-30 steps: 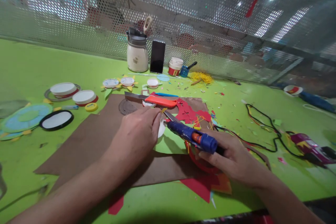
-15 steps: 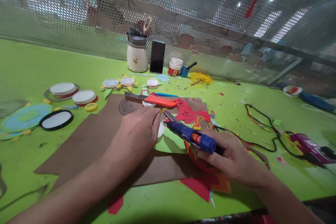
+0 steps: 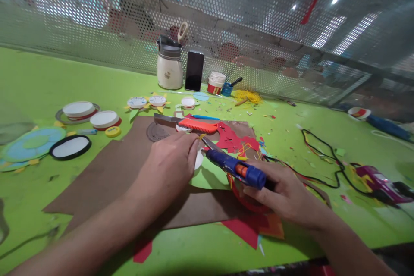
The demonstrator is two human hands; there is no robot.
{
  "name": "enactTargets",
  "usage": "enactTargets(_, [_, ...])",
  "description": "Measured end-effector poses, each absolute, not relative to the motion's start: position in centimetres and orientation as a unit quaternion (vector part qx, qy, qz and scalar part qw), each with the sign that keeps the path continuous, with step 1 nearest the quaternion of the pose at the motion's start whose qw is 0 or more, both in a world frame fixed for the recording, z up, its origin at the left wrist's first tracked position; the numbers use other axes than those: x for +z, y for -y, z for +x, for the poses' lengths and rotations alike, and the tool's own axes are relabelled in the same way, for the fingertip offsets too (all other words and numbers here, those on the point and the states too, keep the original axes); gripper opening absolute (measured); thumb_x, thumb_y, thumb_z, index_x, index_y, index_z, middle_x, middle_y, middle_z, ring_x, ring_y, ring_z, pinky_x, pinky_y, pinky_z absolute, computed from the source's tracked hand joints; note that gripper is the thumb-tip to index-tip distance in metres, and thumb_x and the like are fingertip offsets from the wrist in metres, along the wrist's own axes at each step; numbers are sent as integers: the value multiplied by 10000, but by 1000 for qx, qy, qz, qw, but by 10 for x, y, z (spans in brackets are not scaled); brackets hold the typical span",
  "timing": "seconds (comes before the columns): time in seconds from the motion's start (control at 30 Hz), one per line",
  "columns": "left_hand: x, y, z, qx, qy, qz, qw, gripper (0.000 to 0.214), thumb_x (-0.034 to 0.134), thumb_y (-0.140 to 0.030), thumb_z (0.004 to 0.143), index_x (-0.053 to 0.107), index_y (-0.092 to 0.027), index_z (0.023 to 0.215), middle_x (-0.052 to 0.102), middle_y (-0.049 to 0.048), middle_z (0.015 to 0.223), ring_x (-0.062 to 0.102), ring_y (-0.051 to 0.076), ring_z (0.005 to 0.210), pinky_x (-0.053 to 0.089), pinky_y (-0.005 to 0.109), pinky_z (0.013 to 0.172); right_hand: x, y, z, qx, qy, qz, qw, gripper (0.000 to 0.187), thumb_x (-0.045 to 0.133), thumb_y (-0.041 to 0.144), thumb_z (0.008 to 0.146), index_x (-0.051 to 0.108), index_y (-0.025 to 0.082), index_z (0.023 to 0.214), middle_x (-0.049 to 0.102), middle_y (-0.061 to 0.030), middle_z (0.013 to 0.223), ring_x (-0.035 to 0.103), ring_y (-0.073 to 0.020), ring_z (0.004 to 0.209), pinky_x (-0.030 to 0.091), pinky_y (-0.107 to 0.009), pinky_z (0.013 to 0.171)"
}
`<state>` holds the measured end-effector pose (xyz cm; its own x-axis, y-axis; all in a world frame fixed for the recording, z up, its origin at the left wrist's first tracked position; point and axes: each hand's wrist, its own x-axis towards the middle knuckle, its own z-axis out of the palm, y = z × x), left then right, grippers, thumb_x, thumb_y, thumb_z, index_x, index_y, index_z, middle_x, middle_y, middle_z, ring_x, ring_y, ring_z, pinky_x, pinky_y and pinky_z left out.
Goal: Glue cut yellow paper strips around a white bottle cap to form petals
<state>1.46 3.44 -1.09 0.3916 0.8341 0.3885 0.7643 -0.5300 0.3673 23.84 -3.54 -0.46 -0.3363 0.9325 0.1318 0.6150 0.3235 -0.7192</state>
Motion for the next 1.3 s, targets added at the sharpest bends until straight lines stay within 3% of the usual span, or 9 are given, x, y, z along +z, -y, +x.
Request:
enactTargets(0.5, [-10,-33,14,256,-483,834,77,308,368,-254,936,643,-169,826,696,83,830,626,208,760,450,322,716,0,36,237,315,766,-491,270,130,575,280,874,568,180,790,554,8,732,475,-124,661,379,-236,592])
enactTargets(0.8, [-11,-33,13,258,-481,834,77,302,378,-267,937,649,-165,854,700,76,845,629,206,777,447,320,735,0,36,238,305,775,-488,260,101,604,274,863,586,176,845,579,6,766,493,-122,689,388,-227,628])
enactTargets(1.1, [-13,-36,13,258,-483,835,60,311,390,-277,927,681,-181,876,736,78,886,652,209,742,448,313,678,-1,32,239,291,783,-478,272,83,603,260,856,605,179,838,589,-2,744,509,-126,661,396,-226,593])
enactTargets(1.3, [-12,-39,11,251,-488,835,44,301,412,-269,899,692,-199,816,734,54,760,629,195,640,410,291,604,-2,28,245,301,794,-460,260,90,625,261,847,627,181,889,621,-13,768,530,-133,672,415,-233,611])
